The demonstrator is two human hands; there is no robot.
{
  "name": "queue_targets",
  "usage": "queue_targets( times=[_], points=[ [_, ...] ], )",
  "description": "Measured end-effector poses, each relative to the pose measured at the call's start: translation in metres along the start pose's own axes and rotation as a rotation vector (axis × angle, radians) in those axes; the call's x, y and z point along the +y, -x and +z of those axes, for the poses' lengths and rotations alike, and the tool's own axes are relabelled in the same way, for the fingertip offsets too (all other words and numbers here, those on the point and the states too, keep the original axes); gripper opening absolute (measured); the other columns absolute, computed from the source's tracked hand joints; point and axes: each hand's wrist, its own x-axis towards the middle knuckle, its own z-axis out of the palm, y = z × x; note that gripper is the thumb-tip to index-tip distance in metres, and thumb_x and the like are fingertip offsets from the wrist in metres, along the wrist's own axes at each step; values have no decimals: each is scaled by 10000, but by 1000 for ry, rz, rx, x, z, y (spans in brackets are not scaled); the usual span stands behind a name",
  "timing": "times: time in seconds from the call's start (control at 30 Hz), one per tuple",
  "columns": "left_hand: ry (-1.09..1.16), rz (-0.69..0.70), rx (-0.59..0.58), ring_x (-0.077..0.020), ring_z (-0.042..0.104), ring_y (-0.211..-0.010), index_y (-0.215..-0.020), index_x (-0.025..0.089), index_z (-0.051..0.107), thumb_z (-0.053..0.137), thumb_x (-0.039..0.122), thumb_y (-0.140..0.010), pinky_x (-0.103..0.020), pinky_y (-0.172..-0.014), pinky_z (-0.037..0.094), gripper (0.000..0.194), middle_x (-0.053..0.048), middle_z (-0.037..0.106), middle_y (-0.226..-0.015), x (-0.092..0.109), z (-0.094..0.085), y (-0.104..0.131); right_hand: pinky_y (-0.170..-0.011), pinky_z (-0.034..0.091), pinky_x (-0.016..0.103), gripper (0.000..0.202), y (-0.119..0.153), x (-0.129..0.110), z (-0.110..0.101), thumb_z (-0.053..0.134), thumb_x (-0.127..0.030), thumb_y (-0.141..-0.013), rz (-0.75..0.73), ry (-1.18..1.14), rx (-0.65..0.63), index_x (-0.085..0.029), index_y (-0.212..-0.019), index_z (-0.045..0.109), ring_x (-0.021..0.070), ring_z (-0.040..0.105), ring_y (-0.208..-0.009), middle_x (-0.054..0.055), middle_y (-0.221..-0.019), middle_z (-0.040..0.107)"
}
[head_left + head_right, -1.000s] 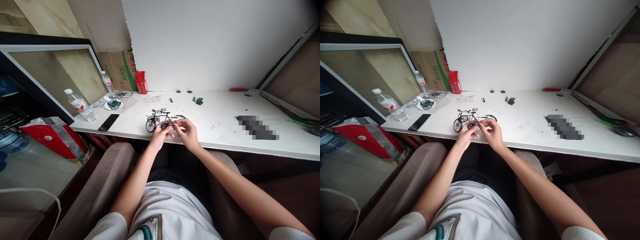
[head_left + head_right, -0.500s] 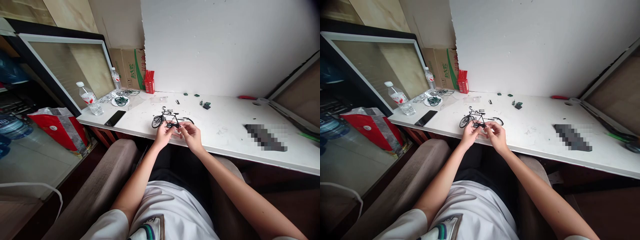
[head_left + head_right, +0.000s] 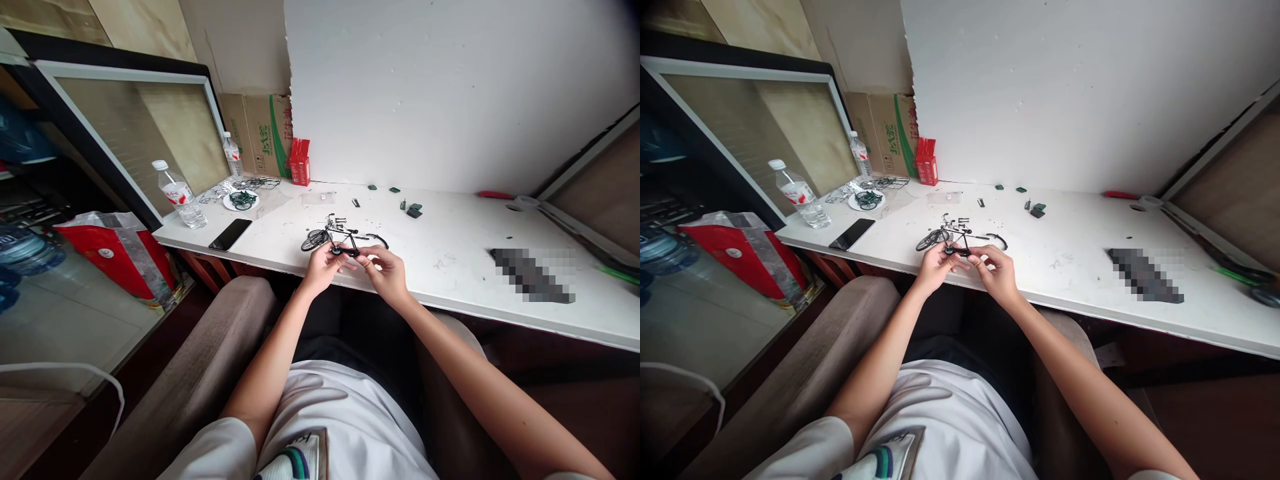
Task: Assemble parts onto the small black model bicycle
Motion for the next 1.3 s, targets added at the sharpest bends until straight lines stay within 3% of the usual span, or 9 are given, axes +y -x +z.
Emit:
queue_targets(
  times=[0.23, 0.43, 0.63, 0.83, 1.07, 1.3],
  points=[
    [68, 28, 42, -224, 788, -939, -1137, 164, 718, 878, 572, -823, -256, -690, 541, 540, -141, 793, -1133, -3, 0, 1, -745, 595, 508, 161, -1, -5, -3, 740, -440, -987, -273, 210, 30, -317, -1006, 843, 272, 674, -759, 71, -871, 786],
    [108, -3, 112, -230, 751, -1023, -1105, 156, 769, 917, 527, -786, -292, -790, 594, 511, -130, 775, -1166, -5, 4, 0, -758, 590, 503, 151, 0, -3, -4, 732, -411, -990, -300, 322, 12, -331, -1049, 846, 287, 690, -826, 71, -893, 795],
    [59, 32, 110, -218, 724, -972, -1038, 144, 749, 907, 542, -788, -311, -809, 623, 496, -105, 748, -1053, -12, 5, -3, -660, 523, 413, 135, 3, 3, -7, 687, -330, -1022, -432, 611, -54, -298, -1062, 812, 255, 655, -805, 63, -883, 790],
    [-121, 80, 69, -211, 702, -936, -1057, 145, 706, 810, 582, -879, -321, -792, 632, 484, -104, 715, -1042, -12, 1, -2, -665, 447, 347, 169, 0, 2, -12, 575, -241, -1085, -593, 847, -204, -220, -1112, 741, 224, 599, -848, 73, -870, 715],
    [-244, 57, 29, -172, 679, -783, -1070, 147, 683, 748, 625, -917, -307, -777, 584, 507, -84, 707, -962, -11, -6, -2, -663, 387, 330, 155, -6, -6, -18, 522, -142, -1098, -641, 920, -350, -189, -1102, 670, 212, 557, -884, 57, -874, 648],
    [-299, 62, -2, -183, 656, -837, -1101, 143, 710, 735, 628, -924, -293, -771, 568, 518, -94, 717, -970, -15, -9, -5, -673, 372, 319, 158, -6, -8, -16, 524, -116, -1088, -675, 927, -315, -189, -1029, 652, 203, 561, -835, 42, -802, 641]
  ],
)
